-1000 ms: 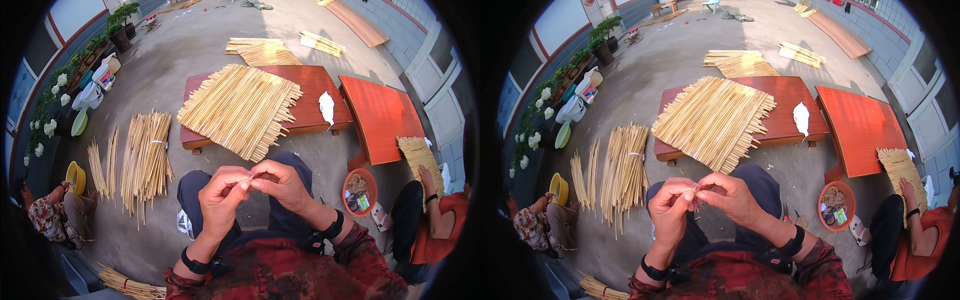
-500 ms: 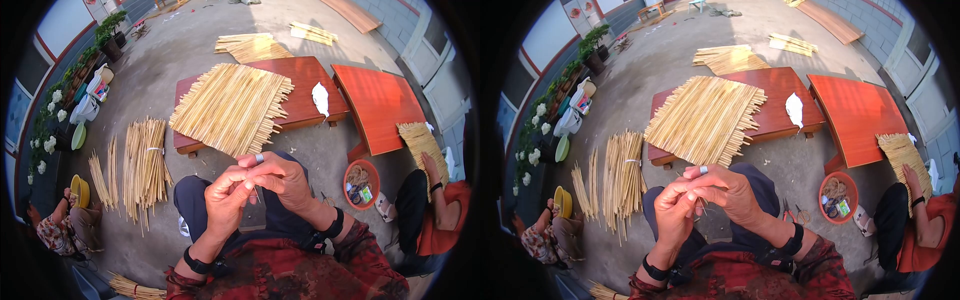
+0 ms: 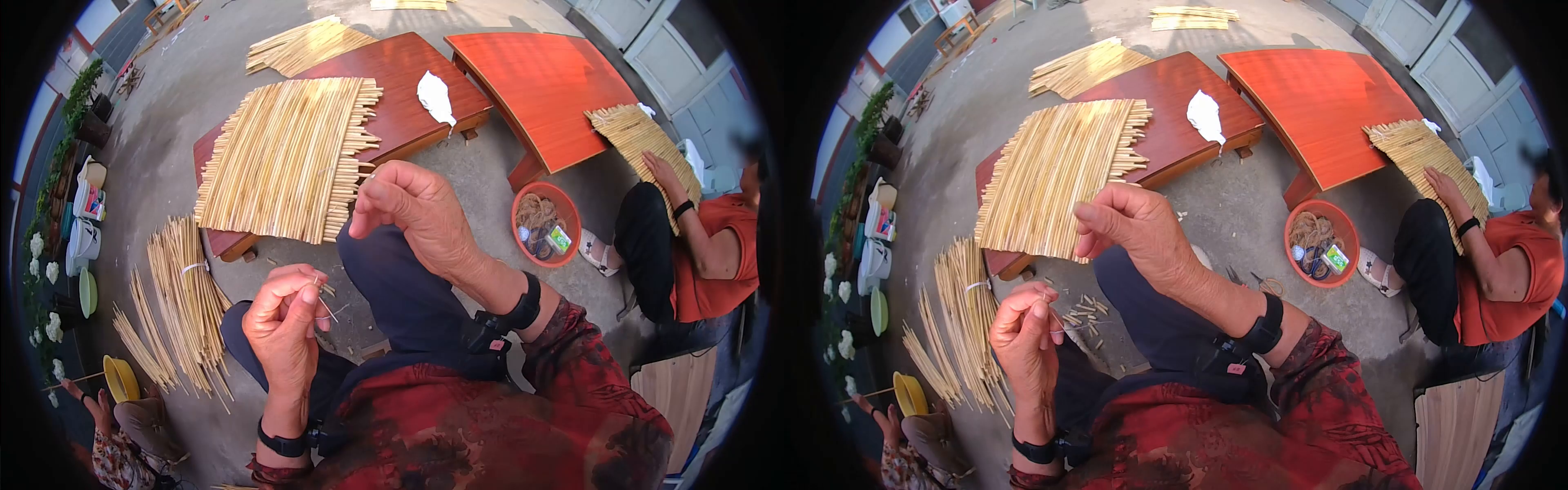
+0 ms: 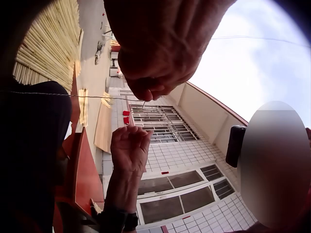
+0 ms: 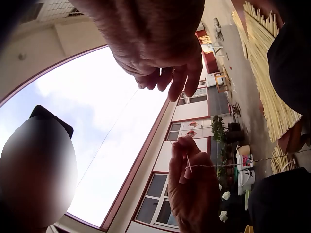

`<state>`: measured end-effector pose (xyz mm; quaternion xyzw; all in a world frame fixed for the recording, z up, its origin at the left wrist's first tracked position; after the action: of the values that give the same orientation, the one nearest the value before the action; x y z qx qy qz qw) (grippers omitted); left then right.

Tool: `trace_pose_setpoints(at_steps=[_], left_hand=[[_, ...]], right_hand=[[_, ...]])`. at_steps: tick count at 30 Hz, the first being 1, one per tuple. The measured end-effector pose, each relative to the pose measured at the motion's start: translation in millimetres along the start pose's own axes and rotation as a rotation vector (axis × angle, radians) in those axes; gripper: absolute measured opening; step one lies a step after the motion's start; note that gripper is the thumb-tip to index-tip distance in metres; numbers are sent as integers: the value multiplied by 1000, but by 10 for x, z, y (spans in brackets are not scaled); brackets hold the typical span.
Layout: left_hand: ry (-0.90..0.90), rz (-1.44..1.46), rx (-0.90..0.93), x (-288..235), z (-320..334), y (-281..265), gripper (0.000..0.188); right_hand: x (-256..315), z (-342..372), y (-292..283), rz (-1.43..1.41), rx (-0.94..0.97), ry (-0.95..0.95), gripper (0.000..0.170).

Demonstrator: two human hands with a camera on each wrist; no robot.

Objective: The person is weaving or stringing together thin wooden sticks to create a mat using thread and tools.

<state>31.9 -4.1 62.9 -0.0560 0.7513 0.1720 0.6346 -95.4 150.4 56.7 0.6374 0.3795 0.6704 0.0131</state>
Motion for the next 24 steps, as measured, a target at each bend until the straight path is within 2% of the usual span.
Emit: trace_pose_setpoints(at_steps=[2, 4, 6, 8, 11, 13, 14, 16, 17, 19, 21, 23, 24], left_hand=[[-40, 1, -24, 108, 20, -129, 6], [-68, -27, -47, 179, 15, -227, 5], [-118, -51, -75, 270, 2, -300, 7], [-140, -79, -77, 329, -39, -308, 8], [-174, -114, -65, 422, -128, -242, 9], [-174, -124, -71, 468, -207, -171, 9], [-177, -141, -78, 489, -239, -137, 9], [-188, -163, -77, 523, -289, -71, 9], [-196, -176, -83, 548, -312, -45, 9], [-214, -183, -88, 601, -354, -9, 9], [-216, -204, -116, 604, -401, 3, 9], [-249, -160, -138, 616, -442, 65, 9], [-242, -172, -155, 587, -463, 88, 8]], right_hand=[[-15, 21, -844, 246, -195, 0, 28], [-339, 270, -1845, 454, -429, 171, 19], [-835, 786, -2794, 705, -577, 307, 10], [-1331, 1379, -3296, 865, -719, 555, 7], [-1867, 1747, -3266, 785, -695, 518, 8], [-1990, 1777, -3256, 1091, -602, 481, 10], [-2078, 1817, -3348, 1083, -607, 483, 10], [-2023, 1978, -3574, 1431, -725, 418, 13], [-2074, 2031, -3682, 1421, -724, 428, 13], [-1979, 2064, -3792, 1656, -782, 367, 16], [-2069, 2052, -3838, 1817, -610, 487, 17], [-2179, 2034, -3911, 1858, -502, 571, 21], [-2220, 2001, -3923, 1896, -441, 537, 23]])
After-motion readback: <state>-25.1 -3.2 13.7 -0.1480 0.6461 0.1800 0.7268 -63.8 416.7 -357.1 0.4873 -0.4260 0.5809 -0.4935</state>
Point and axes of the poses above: each hand's wrist, its own z-axis away from the middle knuckle, its own y-axis out of the palm, x = y × z, the point moved 9 cm from there along -z, towards the middle knuckle, and after that the axes turned 3 degrees about -z, right-handed, at the moved point
